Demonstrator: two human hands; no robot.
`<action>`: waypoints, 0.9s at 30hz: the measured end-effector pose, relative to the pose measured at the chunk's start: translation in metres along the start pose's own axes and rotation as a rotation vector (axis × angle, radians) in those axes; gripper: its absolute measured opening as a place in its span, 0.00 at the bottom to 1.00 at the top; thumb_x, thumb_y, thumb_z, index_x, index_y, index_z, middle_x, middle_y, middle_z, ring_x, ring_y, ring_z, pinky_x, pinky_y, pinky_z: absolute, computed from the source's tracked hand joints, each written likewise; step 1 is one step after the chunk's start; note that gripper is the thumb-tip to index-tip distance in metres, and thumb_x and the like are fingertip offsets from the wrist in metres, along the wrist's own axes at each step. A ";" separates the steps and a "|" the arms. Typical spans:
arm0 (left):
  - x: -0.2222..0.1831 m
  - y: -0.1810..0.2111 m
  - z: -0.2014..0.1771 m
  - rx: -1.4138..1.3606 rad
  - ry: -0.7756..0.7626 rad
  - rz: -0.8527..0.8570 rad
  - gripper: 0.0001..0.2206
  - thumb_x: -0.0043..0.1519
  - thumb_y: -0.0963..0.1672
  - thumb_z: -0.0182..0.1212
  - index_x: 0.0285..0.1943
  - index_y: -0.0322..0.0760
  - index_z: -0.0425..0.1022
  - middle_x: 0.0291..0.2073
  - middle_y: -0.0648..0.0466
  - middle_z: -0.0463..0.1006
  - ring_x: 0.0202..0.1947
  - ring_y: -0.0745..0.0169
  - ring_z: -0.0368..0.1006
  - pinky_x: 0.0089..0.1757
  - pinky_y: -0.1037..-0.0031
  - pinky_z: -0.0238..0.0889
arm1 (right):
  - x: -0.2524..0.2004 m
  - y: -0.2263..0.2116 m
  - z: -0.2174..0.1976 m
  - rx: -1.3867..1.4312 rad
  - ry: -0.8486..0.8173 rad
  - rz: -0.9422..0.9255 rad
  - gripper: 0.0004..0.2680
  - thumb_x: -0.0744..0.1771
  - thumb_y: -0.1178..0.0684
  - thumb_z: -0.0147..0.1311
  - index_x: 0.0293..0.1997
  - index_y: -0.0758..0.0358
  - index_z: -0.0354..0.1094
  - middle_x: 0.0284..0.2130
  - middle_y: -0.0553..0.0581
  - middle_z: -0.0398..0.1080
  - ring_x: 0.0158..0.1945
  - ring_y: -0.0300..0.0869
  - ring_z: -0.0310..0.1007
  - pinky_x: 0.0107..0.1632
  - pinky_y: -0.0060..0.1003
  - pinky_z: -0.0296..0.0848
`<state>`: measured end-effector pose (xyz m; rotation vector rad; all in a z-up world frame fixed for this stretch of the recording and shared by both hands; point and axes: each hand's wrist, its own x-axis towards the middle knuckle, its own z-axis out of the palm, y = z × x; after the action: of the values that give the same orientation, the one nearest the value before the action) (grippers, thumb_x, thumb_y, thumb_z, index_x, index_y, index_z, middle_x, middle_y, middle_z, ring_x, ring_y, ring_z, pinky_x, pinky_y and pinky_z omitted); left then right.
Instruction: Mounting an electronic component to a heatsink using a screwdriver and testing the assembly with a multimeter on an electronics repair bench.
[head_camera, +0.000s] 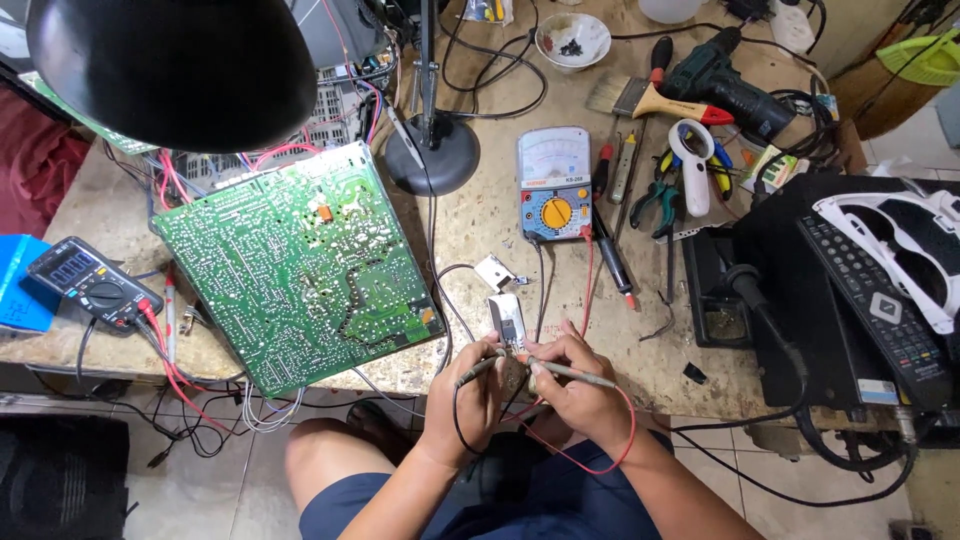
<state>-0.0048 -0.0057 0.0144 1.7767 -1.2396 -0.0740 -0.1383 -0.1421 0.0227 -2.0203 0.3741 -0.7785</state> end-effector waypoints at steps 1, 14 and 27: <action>0.001 0.000 -0.001 0.017 -0.014 -0.001 0.13 0.70 0.46 0.49 0.57 0.33 0.71 0.49 0.45 0.80 0.45 0.42 0.80 0.38 0.60 0.73 | 0.000 0.000 0.001 -0.016 0.022 -0.019 0.03 0.66 0.57 0.54 0.35 0.63 0.64 0.33 0.61 0.81 0.51 0.52 0.83 0.76 0.55 0.55; 0.004 0.002 -0.004 0.106 0.020 0.139 0.15 0.69 0.45 0.53 0.59 0.27 0.71 0.45 0.40 0.81 0.40 0.42 0.81 0.35 0.62 0.75 | 0.000 -0.004 -0.001 -0.058 -0.002 0.028 0.02 0.65 0.59 0.54 0.36 0.63 0.64 0.38 0.63 0.82 0.48 0.49 0.84 0.76 0.52 0.54; 0.003 -0.003 0.001 0.145 -0.013 0.128 0.16 0.69 0.45 0.54 0.59 0.27 0.71 0.50 0.39 0.80 0.46 0.41 0.80 0.39 0.61 0.74 | -0.003 0.004 0.003 -0.089 0.031 -0.018 0.01 0.65 0.60 0.53 0.36 0.63 0.66 0.33 0.56 0.80 0.47 0.48 0.84 0.75 0.54 0.56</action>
<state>-0.0016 -0.0080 0.0127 1.8174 -1.3954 0.0797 -0.1385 -0.1405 0.0170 -2.0988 0.4161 -0.8180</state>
